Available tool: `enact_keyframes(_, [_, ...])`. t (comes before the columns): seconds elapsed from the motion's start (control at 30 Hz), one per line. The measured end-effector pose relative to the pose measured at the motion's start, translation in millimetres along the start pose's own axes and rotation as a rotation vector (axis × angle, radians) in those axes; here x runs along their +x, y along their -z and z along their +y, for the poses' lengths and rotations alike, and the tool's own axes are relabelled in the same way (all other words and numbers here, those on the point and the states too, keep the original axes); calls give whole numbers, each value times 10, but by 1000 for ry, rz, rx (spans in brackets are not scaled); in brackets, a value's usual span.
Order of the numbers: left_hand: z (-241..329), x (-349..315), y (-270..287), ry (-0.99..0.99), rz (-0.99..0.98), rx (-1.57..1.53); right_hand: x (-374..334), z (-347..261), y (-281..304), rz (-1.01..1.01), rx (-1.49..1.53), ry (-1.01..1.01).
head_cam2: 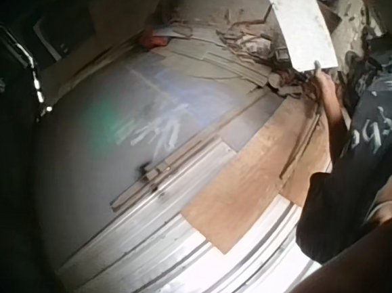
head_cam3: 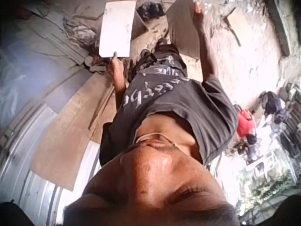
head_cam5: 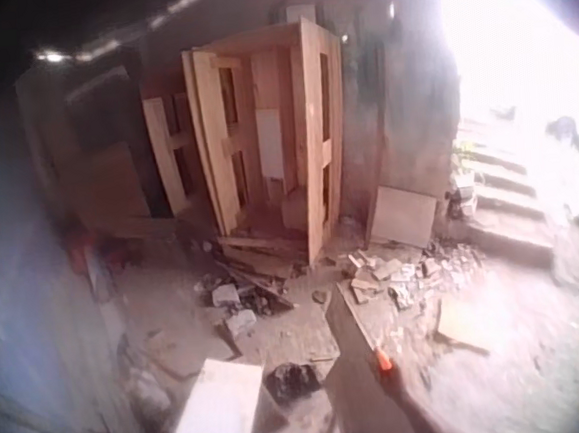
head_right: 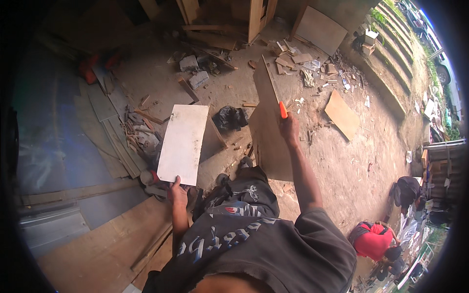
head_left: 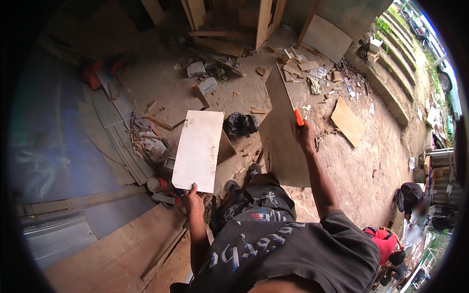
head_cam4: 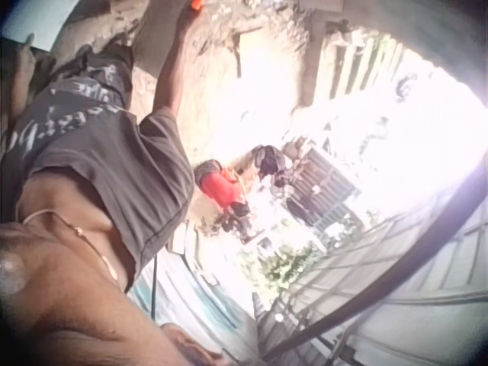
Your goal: The person sits on the floor and hammers nails into a white rectangular board. They repeatedly pick up nails, position them on the board, and strike them with a hammer.
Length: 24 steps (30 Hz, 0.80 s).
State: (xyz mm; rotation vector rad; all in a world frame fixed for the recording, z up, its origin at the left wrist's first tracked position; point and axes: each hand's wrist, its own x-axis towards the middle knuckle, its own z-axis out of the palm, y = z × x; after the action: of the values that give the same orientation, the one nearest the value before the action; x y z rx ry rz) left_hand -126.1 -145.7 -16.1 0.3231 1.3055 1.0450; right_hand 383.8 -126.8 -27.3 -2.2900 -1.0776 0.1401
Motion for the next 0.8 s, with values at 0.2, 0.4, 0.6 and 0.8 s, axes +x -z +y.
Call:
enact_keyframes(0.2, [118,-2,-380,-43,35,21,834,500,120,-12,-29,-25])
enact_keyframes(0.4, [128,27,-514,-41,70,-5,1440,1004,273,131,-250,-190])
enact_keyframes(0.6, [-109,130,-376,-76,72,-162,873,346,-154,-199,631,-327])
enact_keyframes(0.8, [-110,67,-426,-74,81,-188,382,-723,-570,-397,812,-346])
